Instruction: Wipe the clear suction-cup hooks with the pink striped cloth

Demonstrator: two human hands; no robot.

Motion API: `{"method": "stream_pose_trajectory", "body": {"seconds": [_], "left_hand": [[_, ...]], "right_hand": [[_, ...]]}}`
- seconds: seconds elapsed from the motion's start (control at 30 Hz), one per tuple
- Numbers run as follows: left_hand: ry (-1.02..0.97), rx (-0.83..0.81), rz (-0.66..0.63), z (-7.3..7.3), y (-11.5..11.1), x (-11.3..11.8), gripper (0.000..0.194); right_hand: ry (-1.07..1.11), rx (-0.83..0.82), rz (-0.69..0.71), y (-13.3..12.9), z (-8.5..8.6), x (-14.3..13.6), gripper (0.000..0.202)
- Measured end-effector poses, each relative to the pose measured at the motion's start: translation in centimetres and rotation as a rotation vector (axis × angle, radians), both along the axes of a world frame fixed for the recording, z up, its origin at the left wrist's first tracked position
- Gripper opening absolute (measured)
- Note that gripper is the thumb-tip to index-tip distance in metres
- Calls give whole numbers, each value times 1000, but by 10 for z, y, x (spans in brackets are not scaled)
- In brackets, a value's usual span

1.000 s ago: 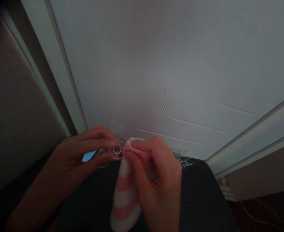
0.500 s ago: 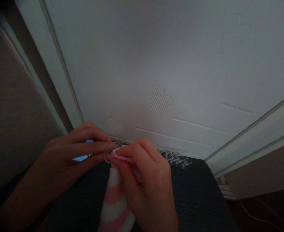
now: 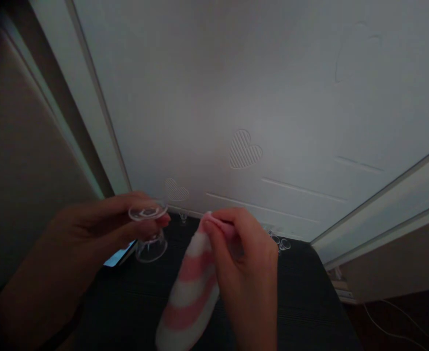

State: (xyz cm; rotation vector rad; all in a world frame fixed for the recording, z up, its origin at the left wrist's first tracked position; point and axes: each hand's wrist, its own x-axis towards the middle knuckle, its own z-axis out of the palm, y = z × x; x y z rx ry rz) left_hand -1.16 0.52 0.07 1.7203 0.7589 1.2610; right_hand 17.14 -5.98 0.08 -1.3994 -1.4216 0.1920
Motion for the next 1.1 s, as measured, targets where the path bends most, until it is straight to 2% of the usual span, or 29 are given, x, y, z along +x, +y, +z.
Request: {"method": "stream_pose_trajectory", "body": {"seconds": [0.07, 0.13, 0.33, 0.47, 0.57, 0.67, 0.87, 1.1], "left_hand": [[-144, -147, -68, 0, -1, 2, 11], [-233, -204, -119, 0, -2, 4, 11], [-286, -233, -127, -3, -4, 9, 10], [-252, -209, -85, -4, -6, 11, 16], [-277, -219, -95, -3, -8, 14, 15], [-334, -221, -85, -1, -11, 18, 8], [-401, -242, -85, -4, -18, 29, 7], [-445, -240, -91, -2, -22, 33, 11]], "right_hand": [[25, 25, -12, 0, 0, -2, 10], [58, 44, 10, 0, 0, -9, 10], [206, 2, 248, -5, 4, -28, 10], [282, 31, 347, -8, 4, -21, 28], [326, -30, 405, -9, 2, -14, 29], [307, -79, 389, -7, 0, -13, 29], [285, -22, 405, -1, 1, -21, 36], [177, 34, 331, -4, 7, -25, 26]]}}
